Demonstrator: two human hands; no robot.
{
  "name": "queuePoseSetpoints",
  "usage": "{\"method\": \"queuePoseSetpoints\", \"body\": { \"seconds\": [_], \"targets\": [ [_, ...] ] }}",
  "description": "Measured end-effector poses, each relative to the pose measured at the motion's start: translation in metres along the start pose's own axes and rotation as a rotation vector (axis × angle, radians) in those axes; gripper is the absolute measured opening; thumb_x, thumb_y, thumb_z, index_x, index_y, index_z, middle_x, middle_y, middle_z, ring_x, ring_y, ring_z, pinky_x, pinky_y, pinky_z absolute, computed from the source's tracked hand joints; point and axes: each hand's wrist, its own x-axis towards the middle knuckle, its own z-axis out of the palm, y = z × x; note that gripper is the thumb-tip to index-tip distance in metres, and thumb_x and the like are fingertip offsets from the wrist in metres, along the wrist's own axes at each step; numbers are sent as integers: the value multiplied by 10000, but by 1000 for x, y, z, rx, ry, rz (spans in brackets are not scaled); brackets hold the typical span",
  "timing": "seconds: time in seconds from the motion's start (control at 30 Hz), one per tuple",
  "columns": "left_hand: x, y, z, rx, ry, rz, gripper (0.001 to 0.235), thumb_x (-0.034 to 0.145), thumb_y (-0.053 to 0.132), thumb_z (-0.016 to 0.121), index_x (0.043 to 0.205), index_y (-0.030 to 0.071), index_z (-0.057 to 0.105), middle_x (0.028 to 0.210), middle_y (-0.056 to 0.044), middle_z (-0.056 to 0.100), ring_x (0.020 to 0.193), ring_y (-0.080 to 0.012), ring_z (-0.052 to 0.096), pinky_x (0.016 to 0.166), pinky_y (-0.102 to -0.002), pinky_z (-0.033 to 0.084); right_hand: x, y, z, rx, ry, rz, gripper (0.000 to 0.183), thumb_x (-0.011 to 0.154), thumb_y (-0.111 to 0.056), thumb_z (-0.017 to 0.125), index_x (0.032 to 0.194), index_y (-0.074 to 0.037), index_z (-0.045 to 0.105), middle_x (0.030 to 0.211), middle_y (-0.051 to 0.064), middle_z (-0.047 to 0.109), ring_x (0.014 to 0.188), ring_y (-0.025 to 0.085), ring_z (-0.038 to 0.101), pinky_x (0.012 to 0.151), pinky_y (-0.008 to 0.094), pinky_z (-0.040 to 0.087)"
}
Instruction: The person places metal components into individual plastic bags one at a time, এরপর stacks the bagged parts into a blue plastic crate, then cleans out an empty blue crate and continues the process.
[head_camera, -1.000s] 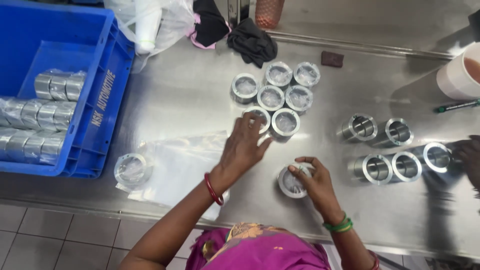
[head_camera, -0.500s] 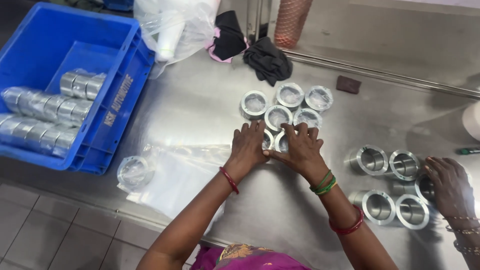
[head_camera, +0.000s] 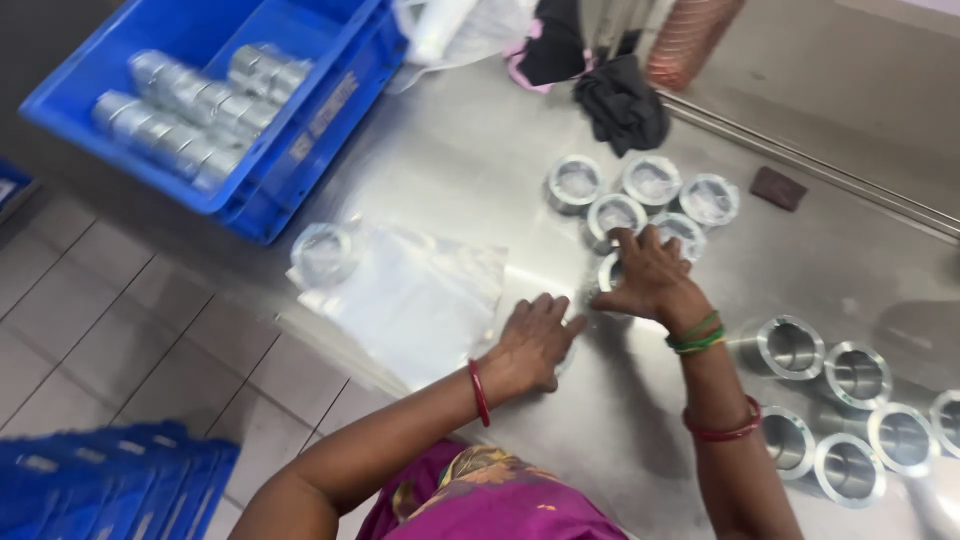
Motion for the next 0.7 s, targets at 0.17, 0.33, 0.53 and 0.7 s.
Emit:
{"method": "queuePoseSetpoints", "body": {
  "seconds": [0.17,0.33,0.53,0.7],
  "targets": [
    [-40,18,-2,-9,-96,1,919,555,303,923,1360,118,518,1209,-160,511,1176,-349,470,935,-465,436,-56,-27,10,-92,-135,-5,1019,533,-493,927,1413,-270,465,1346,128,430,1249,498,406,904,696,468],
    [-48,19,32,48,13,15,739,638,222,864,1305,104,568,1188,-162,537,1143,-338,503,950,-442,448,-106,-36,29,-42,-61,18,878,503,-369,916,1304,-303,563,1311,163,440,1181,493,482,873,641,510],
    [-48,12,12,-64,-103,-12,700,637,255,872,1246,69,582,1195,-163,523,1126,-346,490,961,-458,473,-110,-23,15,129,64,-28,547,631,-303,817,1144,-189,663,953,176,623,847,396,686,793,491,575],
    [-56,-9,19,-428,-3,-128,886,639,406,932,1351,111,494,1221,-155,506,1142,-352,529,957,-467,478,-135,0,18,384,111,-90,607,550,-316,894,1111,-177,709,983,128,679,857,307,707,751,444,571]
  ]
}}
